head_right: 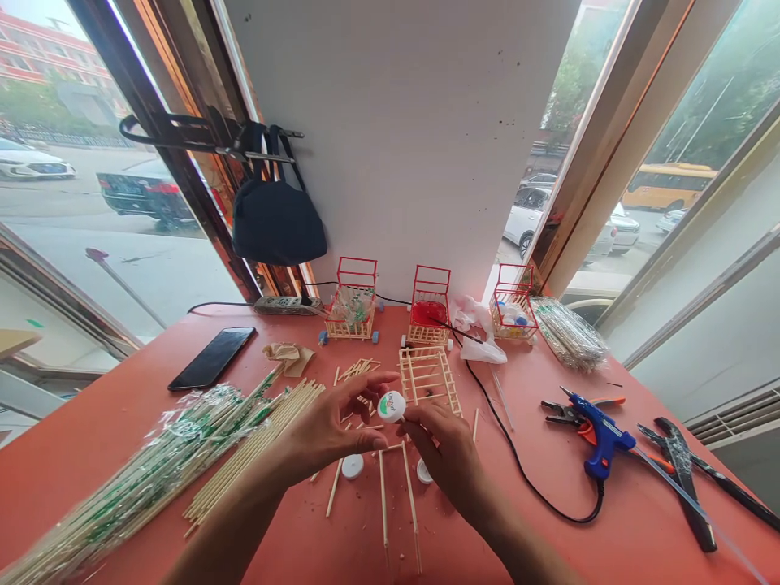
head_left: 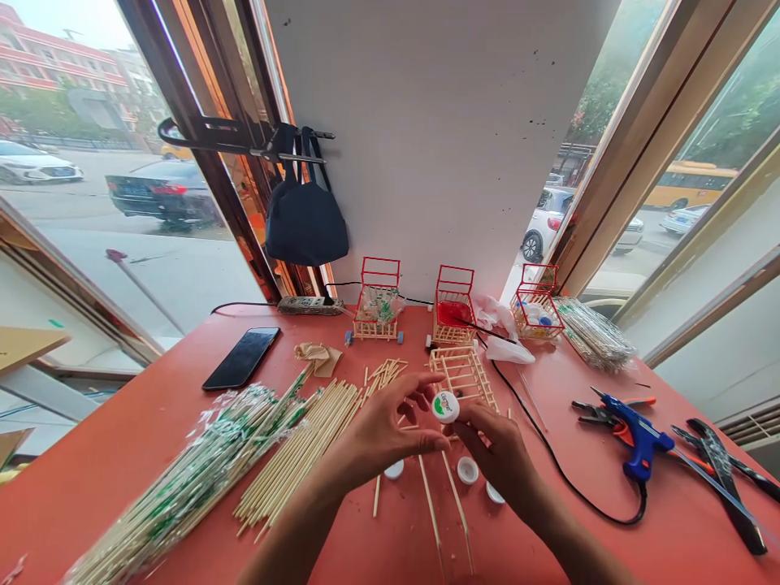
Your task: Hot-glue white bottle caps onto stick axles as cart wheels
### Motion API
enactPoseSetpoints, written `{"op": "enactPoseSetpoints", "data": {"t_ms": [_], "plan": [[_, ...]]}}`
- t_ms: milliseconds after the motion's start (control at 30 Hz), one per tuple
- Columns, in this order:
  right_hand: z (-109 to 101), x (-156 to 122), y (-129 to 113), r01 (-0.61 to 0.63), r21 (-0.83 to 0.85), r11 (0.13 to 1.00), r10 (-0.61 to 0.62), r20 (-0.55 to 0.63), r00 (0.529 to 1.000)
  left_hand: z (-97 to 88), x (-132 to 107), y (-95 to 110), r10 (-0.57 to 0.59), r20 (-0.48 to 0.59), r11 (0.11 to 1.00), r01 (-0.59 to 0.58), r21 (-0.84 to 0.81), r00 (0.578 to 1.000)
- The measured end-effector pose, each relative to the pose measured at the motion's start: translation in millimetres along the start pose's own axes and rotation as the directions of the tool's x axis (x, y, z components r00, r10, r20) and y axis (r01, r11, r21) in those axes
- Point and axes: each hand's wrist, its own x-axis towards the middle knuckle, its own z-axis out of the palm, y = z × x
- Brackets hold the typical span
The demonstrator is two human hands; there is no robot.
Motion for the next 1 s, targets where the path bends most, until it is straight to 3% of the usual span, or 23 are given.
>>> {"op": "enactPoseSetpoints", "data": {"t_ms": [267, 767, 1000], "plan": [[-0.3, 0.5, 0.8, 0.019, -0.02, 1.0, -0.019, -0.016, 1.0, 2.8, -0.6, 0.0, 0.011, -0.024, 1.0, -0.01, 0.016, 1.0], [0.1, -0.1, 2.1, 0.034, -0.058, 0.998, -0.034, -0.005, 0.999, 5.9, -4.8, 12.8, 0.098, -0.139, 0.971, -0.064, 0.229, 0.985], [-0.5, 1.0, -0.2, 0.057, -0.05, 0.997, -0.057, -0.001, 0.998, 7.2, -5.1, 16.4, 0.146, -0.129, 0.967, -0.114, 0.226, 0.981]]}}
